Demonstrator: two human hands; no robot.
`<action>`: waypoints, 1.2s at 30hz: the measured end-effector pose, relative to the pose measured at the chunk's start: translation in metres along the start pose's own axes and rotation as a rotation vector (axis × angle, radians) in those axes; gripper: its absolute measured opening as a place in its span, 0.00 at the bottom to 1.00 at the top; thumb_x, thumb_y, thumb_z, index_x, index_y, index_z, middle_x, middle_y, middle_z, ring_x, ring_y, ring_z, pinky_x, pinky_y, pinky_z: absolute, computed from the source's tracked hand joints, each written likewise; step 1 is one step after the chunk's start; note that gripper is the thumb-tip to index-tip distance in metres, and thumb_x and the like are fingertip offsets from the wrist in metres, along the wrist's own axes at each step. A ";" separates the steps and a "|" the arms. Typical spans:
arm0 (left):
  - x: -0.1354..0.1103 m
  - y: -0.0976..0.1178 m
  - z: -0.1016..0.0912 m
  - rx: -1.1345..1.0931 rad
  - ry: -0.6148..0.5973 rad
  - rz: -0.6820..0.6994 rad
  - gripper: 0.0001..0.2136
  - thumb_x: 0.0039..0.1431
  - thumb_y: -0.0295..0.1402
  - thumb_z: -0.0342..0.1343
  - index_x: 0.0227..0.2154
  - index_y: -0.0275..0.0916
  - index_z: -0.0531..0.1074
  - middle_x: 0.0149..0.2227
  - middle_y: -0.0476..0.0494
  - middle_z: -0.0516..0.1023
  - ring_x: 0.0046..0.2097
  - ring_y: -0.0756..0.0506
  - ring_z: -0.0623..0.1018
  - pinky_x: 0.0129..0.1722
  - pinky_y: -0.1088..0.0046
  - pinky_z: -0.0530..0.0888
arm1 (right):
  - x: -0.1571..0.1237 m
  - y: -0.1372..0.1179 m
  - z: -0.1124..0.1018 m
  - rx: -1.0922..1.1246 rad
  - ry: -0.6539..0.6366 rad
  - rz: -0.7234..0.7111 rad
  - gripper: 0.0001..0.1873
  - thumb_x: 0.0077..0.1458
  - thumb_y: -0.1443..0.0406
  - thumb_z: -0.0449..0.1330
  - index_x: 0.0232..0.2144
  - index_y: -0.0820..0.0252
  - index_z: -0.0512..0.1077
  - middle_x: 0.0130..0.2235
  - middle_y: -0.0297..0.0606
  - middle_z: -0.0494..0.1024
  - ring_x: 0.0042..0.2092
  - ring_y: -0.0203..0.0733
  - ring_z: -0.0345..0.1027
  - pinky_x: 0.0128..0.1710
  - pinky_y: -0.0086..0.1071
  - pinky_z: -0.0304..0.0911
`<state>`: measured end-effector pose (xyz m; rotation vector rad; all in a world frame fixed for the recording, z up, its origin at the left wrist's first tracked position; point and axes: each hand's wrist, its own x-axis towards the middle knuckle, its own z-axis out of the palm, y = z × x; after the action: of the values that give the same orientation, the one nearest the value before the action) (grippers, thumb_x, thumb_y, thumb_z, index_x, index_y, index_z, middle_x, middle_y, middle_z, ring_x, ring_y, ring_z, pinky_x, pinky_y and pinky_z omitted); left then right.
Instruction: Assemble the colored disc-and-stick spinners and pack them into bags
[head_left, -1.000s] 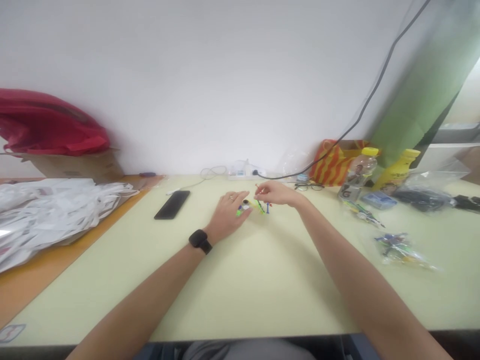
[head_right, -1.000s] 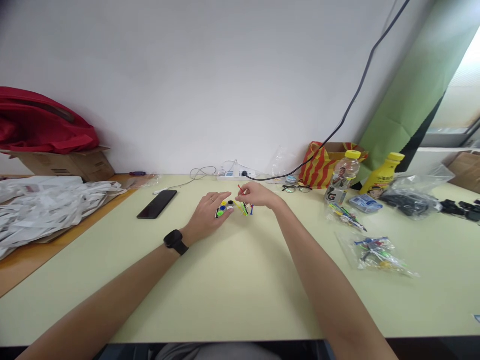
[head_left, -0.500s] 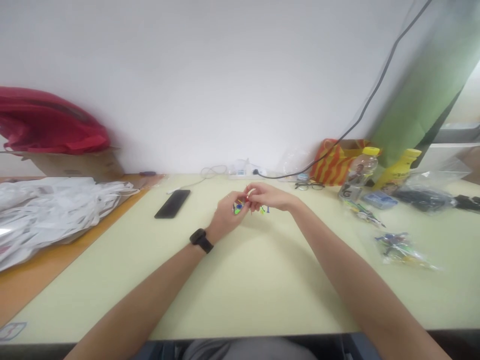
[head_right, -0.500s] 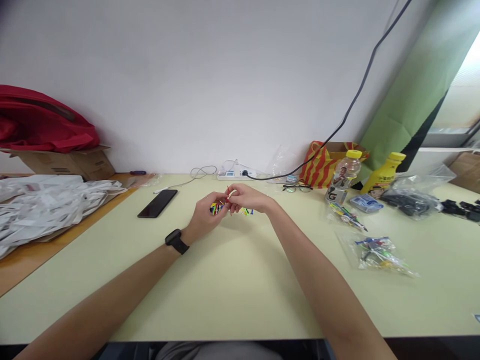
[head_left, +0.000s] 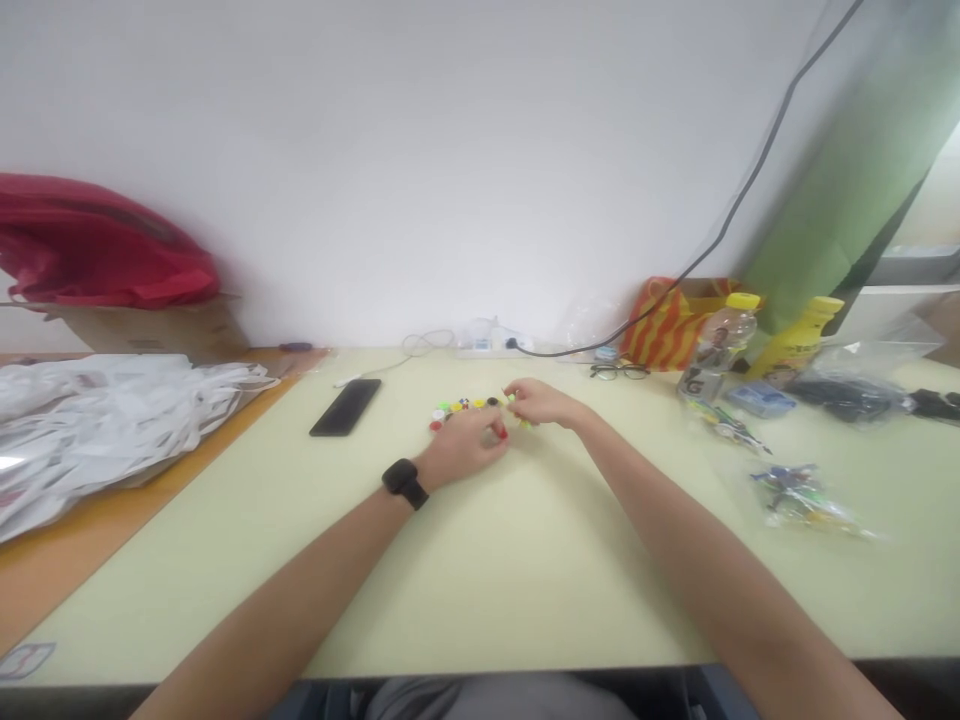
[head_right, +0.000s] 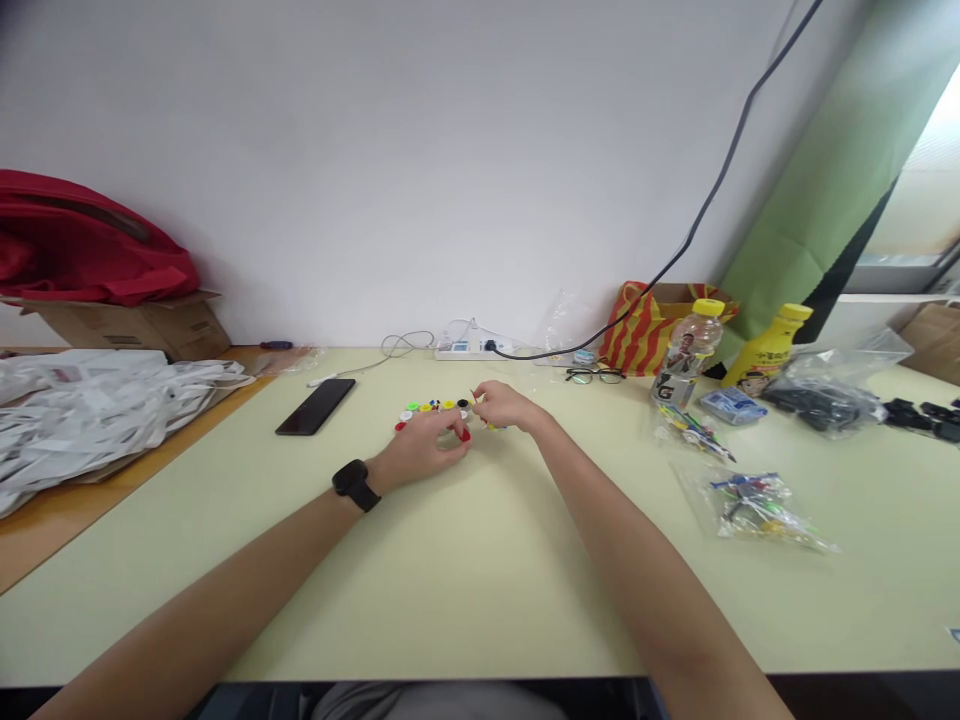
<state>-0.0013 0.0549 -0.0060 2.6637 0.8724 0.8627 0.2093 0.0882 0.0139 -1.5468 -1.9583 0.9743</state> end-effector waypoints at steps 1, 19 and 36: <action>0.000 -0.002 0.000 0.053 -0.040 0.031 0.02 0.62 0.31 0.58 0.33 0.42 0.72 0.34 0.48 0.79 0.37 0.44 0.78 0.40 0.66 0.72 | 0.003 0.003 0.001 -0.030 0.009 0.004 0.17 0.58 0.66 0.61 0.50 0.62 0.71 0.35 0.39 0.79 0.28 0.36 0.70 0.25 0.27 0.62; 0.004 -0.016 -0.004 0.320 -0.049 0.130 0.08 0.69 0.35 0.54 0.38 0.42 0.78 0.43 0.43 0.83 0.52 0.37 0.76 0.50 0.56 0.71 | 0.022 0.035 0.019 -0.417 0.171 -0.132 0.13 0.59 0.63 0.65 0.46 0.61 0.77 0.49 0.47 0.76 0.50 0.47 0.72 0.49 0.32 0.64; -0.004 -0.065 0.003 0.326 -0.064 -0.423 0.32 0.75 0.48 0.35 0.68 0.29 0.60 0.70 0.28 0.62 0.71 0.34 0.61 0.69 0.54 0.59 | 0.018 0.022 0.011 -0.377 0.045 -0.191 0.16 0.62 0.63 0.63 0.51 0.62 0.75 0.52 0.49 0.78 0.49 0.47 0.75 0.48 0.32 0.66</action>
<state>-0.0330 0.1047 -0.0336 2.5815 1.6003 0.5690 0.2101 0.1058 -0.0112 -1.5152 -2.3032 0.5074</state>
